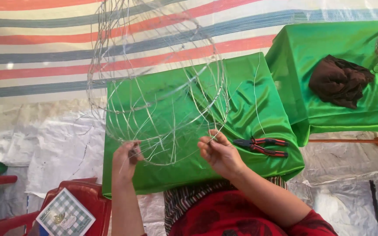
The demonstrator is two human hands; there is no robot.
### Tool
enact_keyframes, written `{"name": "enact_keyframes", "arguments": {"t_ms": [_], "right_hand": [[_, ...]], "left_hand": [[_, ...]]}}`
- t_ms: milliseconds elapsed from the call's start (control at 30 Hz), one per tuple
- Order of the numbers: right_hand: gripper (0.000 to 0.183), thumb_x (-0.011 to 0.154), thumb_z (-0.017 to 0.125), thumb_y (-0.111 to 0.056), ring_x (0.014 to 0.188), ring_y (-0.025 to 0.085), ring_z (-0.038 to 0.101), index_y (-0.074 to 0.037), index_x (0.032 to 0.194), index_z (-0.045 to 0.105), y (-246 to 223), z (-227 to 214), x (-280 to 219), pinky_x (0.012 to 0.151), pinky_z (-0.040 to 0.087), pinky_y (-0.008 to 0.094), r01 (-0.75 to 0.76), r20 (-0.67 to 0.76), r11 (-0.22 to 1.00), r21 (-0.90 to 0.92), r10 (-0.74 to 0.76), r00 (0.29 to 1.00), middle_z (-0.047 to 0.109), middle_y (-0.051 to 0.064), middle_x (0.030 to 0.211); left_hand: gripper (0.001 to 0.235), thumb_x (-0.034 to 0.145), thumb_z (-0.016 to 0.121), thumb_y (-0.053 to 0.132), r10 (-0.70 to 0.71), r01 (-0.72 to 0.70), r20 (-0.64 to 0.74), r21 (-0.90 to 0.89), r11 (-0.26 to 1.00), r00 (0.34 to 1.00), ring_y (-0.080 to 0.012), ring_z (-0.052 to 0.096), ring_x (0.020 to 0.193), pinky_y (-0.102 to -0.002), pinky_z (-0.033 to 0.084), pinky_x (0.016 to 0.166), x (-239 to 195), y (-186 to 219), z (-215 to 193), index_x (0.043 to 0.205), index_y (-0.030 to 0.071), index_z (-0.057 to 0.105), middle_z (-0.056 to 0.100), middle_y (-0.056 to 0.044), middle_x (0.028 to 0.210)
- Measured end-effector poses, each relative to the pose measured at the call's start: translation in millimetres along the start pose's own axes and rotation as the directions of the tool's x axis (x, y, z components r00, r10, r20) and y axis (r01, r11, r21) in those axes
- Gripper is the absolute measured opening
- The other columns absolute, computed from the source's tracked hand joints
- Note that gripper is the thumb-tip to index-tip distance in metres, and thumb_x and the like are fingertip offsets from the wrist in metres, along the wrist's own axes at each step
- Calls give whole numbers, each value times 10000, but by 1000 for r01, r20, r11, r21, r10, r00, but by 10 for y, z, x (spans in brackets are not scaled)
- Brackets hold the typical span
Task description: Securing intersections of a wire frame by twisting thin wire around them using pliers.
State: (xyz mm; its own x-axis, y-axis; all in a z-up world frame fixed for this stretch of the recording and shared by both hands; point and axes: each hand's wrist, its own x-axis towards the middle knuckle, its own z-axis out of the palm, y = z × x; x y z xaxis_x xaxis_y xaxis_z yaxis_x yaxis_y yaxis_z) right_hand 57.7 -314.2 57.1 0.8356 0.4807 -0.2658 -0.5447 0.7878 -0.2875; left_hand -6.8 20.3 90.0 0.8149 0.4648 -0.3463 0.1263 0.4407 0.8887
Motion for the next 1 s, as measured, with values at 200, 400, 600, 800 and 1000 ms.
{"name": "enact_keyframes", "arguments": {"t_ms": [200,400,600,800,1000], "right_hand": [[364,1003,487,42,1099,372,720,-106,1293,649,-105,-208,111,905,621,473,15,-44,1000,0,-15,999,721,265,1195],[354,1003,492,40,1103,403,710,-64,1307,641,3,-59,208,874,632,459,74,-40,987,-141,-80,996,689,322,1225],[388,1002,530,4,1000,362,756,-42,1381,598,42,234,229,821,660,415,195,55,928,-318,-187,981,714,298,1179],[373,1031,552,-60,802,263,752,-38,1400,602,127,100,274,738,649,356,282,107,806,-521,-266,958,734,222,1003],[360,1058,517,-129,811,241,737,30,1367,611,-40,156,194,773,644,423,249,93,740,-624,-246,965,733,223,953]], "left_hand": [[151,965,626,135,-126,128,-94,13,992,988,-231,685,697,-369,585,631,461,-243,97,1049,28,693,687,-117,775],[289,1043,546,357,-120,97,-235,-110,989,965,-298,763,730,-446,648,657,592,-296,63,1078,113,696,754,-133,888],[471,992,545,-68,861,-639,-263,584,501,436,-206,419,1187,-343,371,1057,-386,-246,446,1411,14,347,390,-102,1256],[238,892,665,123,774,-904,594,422,-66,220,-347,736,993,-450,602,901,-974,-199,1389,1091,27,754,748,-137,1082],[502,968,614,495,581,-724,711,631,-278,397,-237,674,588,-379,572,547,-556,-579,1656,1206,62,698,632,-71,869]]}}
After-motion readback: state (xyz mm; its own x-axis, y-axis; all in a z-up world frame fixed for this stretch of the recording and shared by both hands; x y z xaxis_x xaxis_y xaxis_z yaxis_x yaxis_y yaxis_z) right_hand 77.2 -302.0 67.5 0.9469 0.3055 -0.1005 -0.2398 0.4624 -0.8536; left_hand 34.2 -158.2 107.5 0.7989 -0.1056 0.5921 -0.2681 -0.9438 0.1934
